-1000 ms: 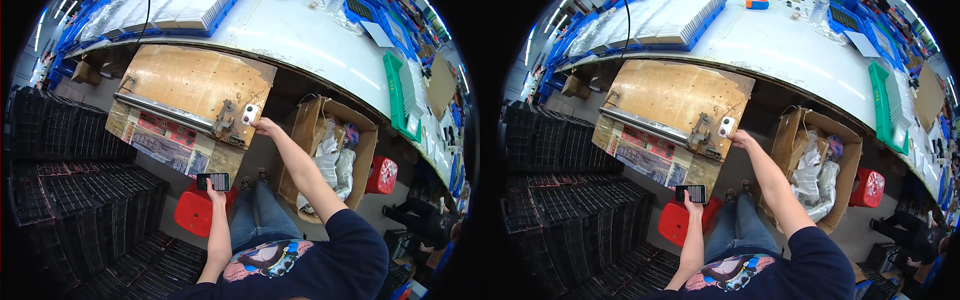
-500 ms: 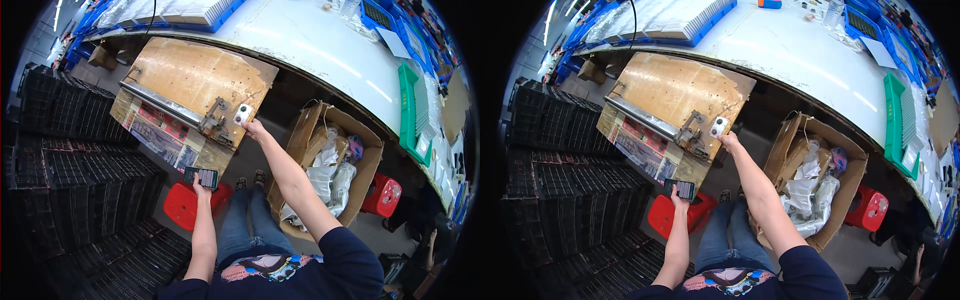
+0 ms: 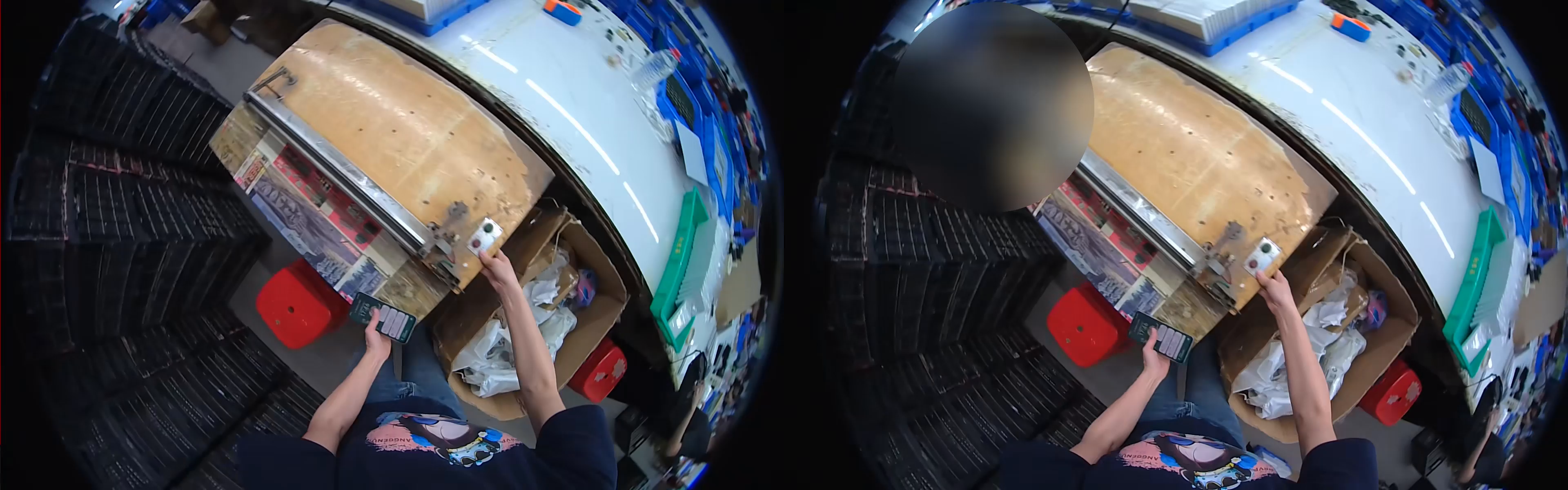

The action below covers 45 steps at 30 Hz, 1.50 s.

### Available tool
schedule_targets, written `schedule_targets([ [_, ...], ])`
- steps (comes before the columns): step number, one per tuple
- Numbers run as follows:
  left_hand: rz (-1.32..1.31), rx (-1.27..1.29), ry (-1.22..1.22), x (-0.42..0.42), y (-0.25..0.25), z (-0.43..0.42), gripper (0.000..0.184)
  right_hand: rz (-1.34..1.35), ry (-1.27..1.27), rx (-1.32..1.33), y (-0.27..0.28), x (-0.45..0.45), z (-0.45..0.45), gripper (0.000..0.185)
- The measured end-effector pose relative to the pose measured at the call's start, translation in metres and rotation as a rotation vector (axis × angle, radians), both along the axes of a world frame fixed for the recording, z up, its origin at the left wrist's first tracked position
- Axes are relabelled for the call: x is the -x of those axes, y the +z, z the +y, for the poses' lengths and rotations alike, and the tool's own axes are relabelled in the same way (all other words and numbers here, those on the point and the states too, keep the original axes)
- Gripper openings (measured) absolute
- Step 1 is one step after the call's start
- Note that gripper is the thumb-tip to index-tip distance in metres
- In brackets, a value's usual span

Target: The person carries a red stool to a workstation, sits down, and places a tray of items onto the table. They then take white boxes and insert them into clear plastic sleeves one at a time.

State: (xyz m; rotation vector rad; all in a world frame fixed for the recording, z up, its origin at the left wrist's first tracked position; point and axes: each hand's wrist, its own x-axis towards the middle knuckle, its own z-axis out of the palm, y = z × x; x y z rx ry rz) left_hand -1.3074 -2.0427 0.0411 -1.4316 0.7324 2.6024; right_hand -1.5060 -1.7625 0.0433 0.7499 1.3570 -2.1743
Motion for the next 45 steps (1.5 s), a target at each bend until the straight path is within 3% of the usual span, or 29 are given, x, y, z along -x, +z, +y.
schedule_targets([
  [3, -0.052, -0.157, -0.104, 0.000, 0.023, -0.006, 0.029, -0.081, -0.023, -0.067, 0.005, -0.011, 0.010, 0.033],
  [6, -0.124, -0.239, -0.176, -0.009, 0.001, -0.030, 0.020, -0.073, -0.034, -0.026, 0.007, -0.010, 0.003, 0.033],
  [12, -0.152, -0.192, -0.450, -0.004, 0.027, -0.072, 0.033, -0.036, -0.053, -0.077, 0.016, -0.014, 0.002, 0.032],
  [17, -0.015, -0.032, -0.130, 0.048, 0.041, -0.114, 0.039, 0.029, -0.312, -0.195, 0.011, -0.023, -0.028, 0.036],
  [20, 0.095, -0.103, 0.035, 0.068, 0.030, -0.119, 0.040, 0.063, -0.401, -0.299, 0.001, -0.025, -0.036, 0.037],
  [25, 0.156, -0.028, 0.066, 0.090, 0.032, -0.098, 0.039, -0.015, -0.332, -0.222, 0.013, -0.010, -0.029, 0.032],
  [29, 0.197, -0.054, -0.070, 0.087, 0.039, -0.100, 0.041, -0.086, -0.190, -0.278, 0.026, -0.008, -0.017, 0.029],
  [38, 0.108, -0.051, -0.056, 0.081, 0.031, -0.102, 0.036, -0.088, -0.241, -0.241, 0.032, -0.002, -0.010, 0.033],
  [45, 0.084, 0.018, -0.165, 0.077, 0.089, -0.164, 0.036, -0.035, -0.331, -0.235, 0.013, -0.007, -0.016, 0.036],
])
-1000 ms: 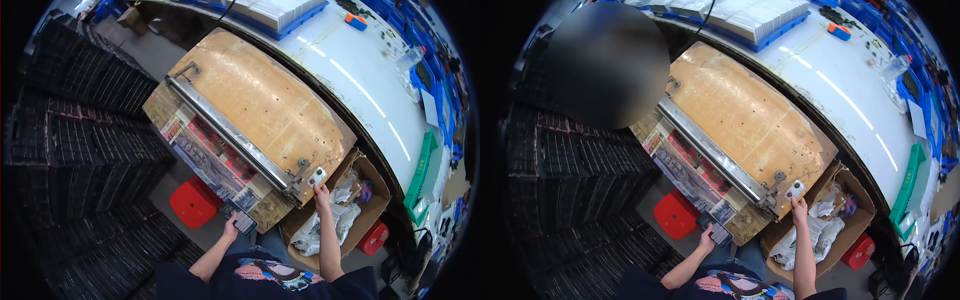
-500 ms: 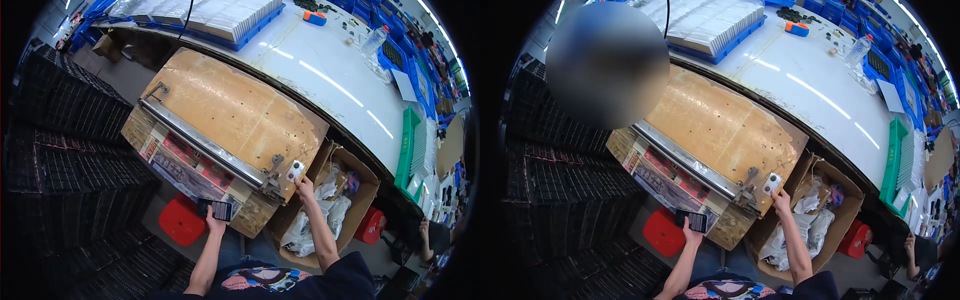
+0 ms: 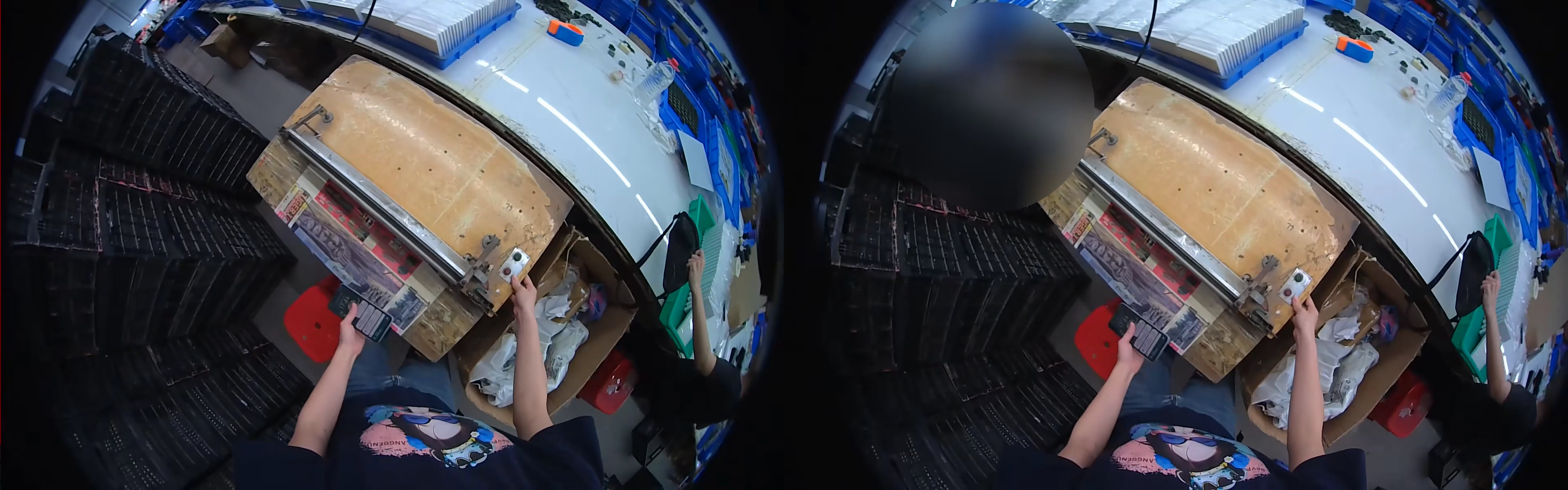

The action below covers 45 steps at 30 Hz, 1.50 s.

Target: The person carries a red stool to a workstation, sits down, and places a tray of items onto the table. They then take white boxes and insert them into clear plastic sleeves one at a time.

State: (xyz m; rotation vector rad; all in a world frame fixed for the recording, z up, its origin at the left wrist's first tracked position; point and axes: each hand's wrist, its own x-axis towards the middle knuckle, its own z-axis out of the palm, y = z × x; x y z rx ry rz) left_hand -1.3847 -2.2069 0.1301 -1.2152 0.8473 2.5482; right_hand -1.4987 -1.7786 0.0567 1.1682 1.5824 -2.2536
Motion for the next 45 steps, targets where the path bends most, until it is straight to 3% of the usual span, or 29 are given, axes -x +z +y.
schedule_targets([
  [6, 0.059, 0.074, 0.109, 0.020, 0.029, -0.101, 0.040, 0.048, -0.054, -0.015, -0.019, -0.001, 0.000, 0.036],
  [11, 0.199, 0.116, 0.161, 0.106, 0.072, -0.198, 0.052, 0.059, -0.144, -0.144, -0.025, -0.012, -0.009, 0.034],
  [14, 0.262, 0.174, 0.217, 0.191, 0.072, -0.279, 0.051, 0.015, -0.196, -0.243, -0.025, -0.008, -0.017, 0.033],
  [16, 0.282, 0.225, 0.102, 0.260, 0.056, -0.343, 0.046, -0.024, -0.252, -0.346, -0.038, -0.013, -0.017, 0.033],
  [17, 0.327, 0.252, -0.020, 0.300, 0.046, -0.375, 0.044, 0.003, -0.241, -0.459, -0.078, -0.021, 0.003, 0.032],
  [20, 0.243, 0.207, -0.262, 0.463, 0.040, -0.419, 0.043, -0.145, -0.282, -0.514, -0.079, -0.022, 0.003, 0.034],
  [23, 0.184, 0.229, -0.348, 0.541, 0.035, -0.410, 0.035, -0.475, -0.210, -0.796, -0.030, -0.013, -0.024, 0.031],
  [26, 0.181, 0.230, -0.475, 0.604, 0.016, -0.390, 0.034, -0.715, -0.071, -1.005, -0.021, -0.002, -0.026, 0.033],
  [32, 0.143, 0.256, -0.682, 0.658, -0.020, -0.352, 0.035, -0.619, -0.242, -0.875, -0.047, -0.023, -0.017, 0.033],
  [36, 0.056, 0.352, -0.628, 0.666, -0.041, -0.337, 0.035, -0.418, -0.382, -0.719, -0.017, -0.019, -0.048, 0.024],
  [38, 0.155, 0.328, -0.533, 0.667, -0.051, -0.335, 0.039, -0.407, -0.372, -0.757, 0.004, -0.011, -0.066, 0.026],
  [45, 0.170, 0.248, -0.553, 0.666, -0.045, -0.330, 0.040, -0.353, -0.374, -0.651, 0.006, -0.014, -0.060, 0.030],
])
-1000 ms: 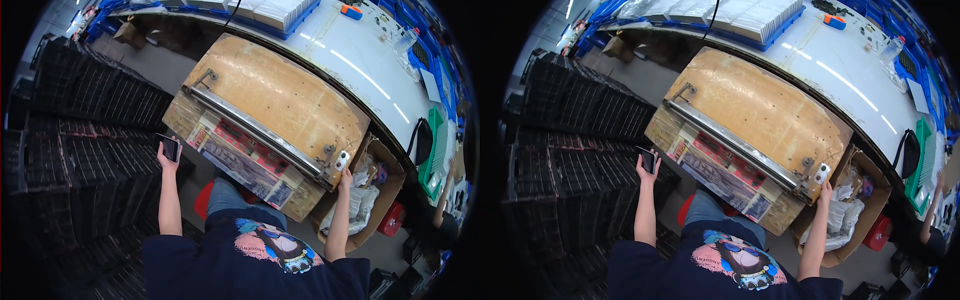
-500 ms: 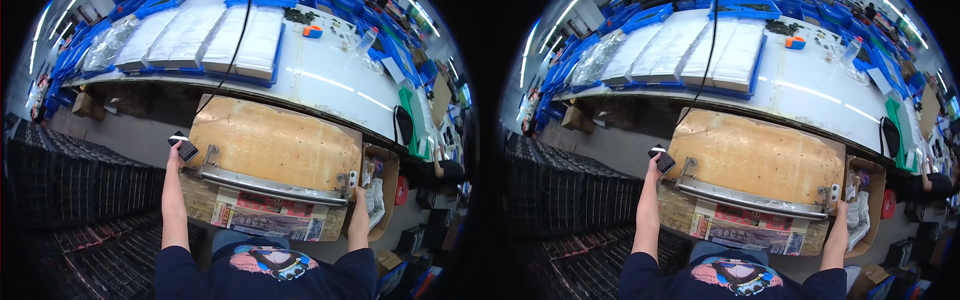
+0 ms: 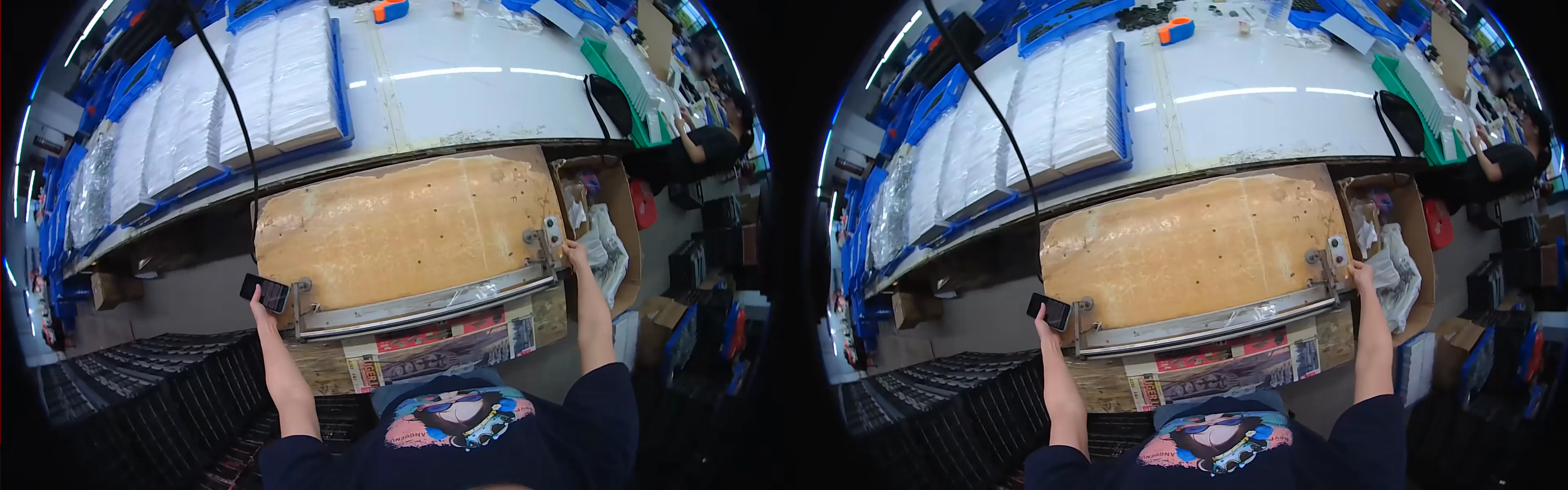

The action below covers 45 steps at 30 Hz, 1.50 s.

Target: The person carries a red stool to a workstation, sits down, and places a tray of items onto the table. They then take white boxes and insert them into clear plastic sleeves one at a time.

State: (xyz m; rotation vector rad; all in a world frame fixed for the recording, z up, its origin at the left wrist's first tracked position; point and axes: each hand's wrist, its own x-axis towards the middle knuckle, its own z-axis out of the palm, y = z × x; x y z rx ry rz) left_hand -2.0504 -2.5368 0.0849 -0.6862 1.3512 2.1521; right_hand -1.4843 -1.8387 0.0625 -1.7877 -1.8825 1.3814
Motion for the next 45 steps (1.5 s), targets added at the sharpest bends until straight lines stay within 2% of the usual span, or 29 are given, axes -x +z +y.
schedule_targets([
  [1, 0.005, -0.001, -0.008, 0.003, -0.001, -0.002, 0.040, -0.064, 0.017, -0.031, 0.003, 0.005, 0.002, 0.029],
  [3, 0.006, -0.014, -0.030, 0.003, -0.010, -0.006, 0.040, -0.364, 0.146, -0.166, 0.019, 0.011, 0.004, 0.028],
  [5, 0.028, 0.024, -0.037, 0.001, -0.006, -0.003, 0.039, -0.411, 0.206, -0.242, 0.004, 0.002, 0.015, 0.029],
  [7, 0.015, -0.003, -0.020, -0.001, -0.002, 0.001, 0.039, -0.440, 0.211, -0.289, 0.020, 0.009, 0.006, 0.029],
  [10, 0.062, 0.068, 0.000, 0.000, 0.004, 0.009, 0.039, -0.406, 0.184, -0.242, 0.013, -0.001, 0.005, 0.028],
  [13, -0.015, 0.040, -0.045, 0.007, 0.021, 0.022, 0.039, -0.334, 0.118, -0.242, -0.002, -0.020, 0.011, 0.027],
  [17, 0.087, 0.026, -0.019, 0.007, 0.007, 0.031, 0.044, -0.229, 0.026, -0.176, -0.007, -0.017, 0.008, 0.026],
  [18, 0.000, 0.035, -0.007, 0.009, 0.002, 0.026, 0.043, -0.295, -0.015, -0.177, 0.015, -0.002, -0.004, 0.024],
  [19, -0.074, 0.007, 0.016, 0.016, -0.010, 0.022, 0.043, -0.306, -0.042, -0.176, 0.013, -0.008, -0.016, 0.024],
  [21, 0.019, 0.033, -0.047, 0.011, -0.010, 0.033, 0.043, -0.277, -0.085, -0.224, 0.013, -0.001, -0.006, 0.024],
  [23, -0.016, 0.161, -0.034, 0.008, -0.002, 0.040, 0.043, -0.107, -0.187, -0.041, 0.005, -0.006, -0.003, 0.027],
  [25, -0.039, 0.166, -0.036, 0.008, -0.004, 0.037, 0.042, -0.022, -0.188, 0.020, -0.001, -0.012, -0.001, 0.029],
  [28, -0.057, 0.205, -0.030, 0.013, -0.019, 0.027, 0.041, 0.044, -0.231, 0.082, 0.014, -0.006, -0.007, 0.027],
  [29, 0.013, 0.260, -0.013, 0.014, -0.012, 0.031, 0.041, -0.003, -0.198, 0.122, 0.029, 0.002, -0.012, 0.026],
  [30, 0.089, 0.297, -0.001, 0.009, -0.011, 0.035, 0.042, 0.035, -0.187, 0.105, 0.012, -0.007, -0.005, 0.024],
  [31, 0.065, 0.183, -0.040, 0.013, -0.020, 0.030, 0.042, 0.094, -0.195, 0.037, 0.004, -0.010, -0.004, 0.023],
  [33, 0.089, 0.028, -0.070, 0.011, -0.021, 0.027, 0.040, 0.012, -0.206, -0.122, 0.009, -0.004, -0.011, 0.022],
  [34, 0.087, 0.111, -0.098, 0.008, -0.011, 0.024, 0.038, -0.038, -0.156, -0.204, -0.014, -0.013, -0.001, 0.021],
  [36, 0.069, 0.100, -0.090, 0.005, -0.009, 0.012, 0.039, -0.435, 0.020, -0.340, 0.028, 0.008, -0.012, 0.025],
  [38, 0.088, -0.043, -0.105, 0.000, -0.004, -0.001, 0.049, -0.411, 0.047, -0.359, 0.054, 0.028, -0.001, 0.031],
  [40, 0.081, -0.099, -0.005, -0.009, 0.014, -0.012, 0.055, -0.240, 0.143, -0.430, 0.105, 0.059, 0.017, 0.026],
  [41, 0.097, -0.138, 0.062, -0.011, 0.019, -0.021, 0.056, -0.180, 0.153, -0.541, 0.162, 0.083, 0.011, 0.025],
  [42, 0.106, -0.186, 0.079, -0.030, 0.056, -0.020, 0.054, -0.009, 0.226, -0.720, 0.184, 0.099, 0.037, 0.023],
  [43, 0.117, -0.237, 0.096, -0.046, 0.092, -0.011, 0.051, 0.089, 0.223, -0.831, 0.245, 0.126, 0.035, 0.022],
  [44, 0.171, -0.269, 0.157, -0.035, 0.072, -0.025, 0.051, 0.144, 0.268, -1.008, 0.311, 0.154, 0.028, 0.020],
  [45, 0.262, -0.258, 0.179, -0.042, 0.085, -0.026, 0.050, 0.141, 0.259, -0.913, 0.394, 0.181, 0.003, 0.019],
])
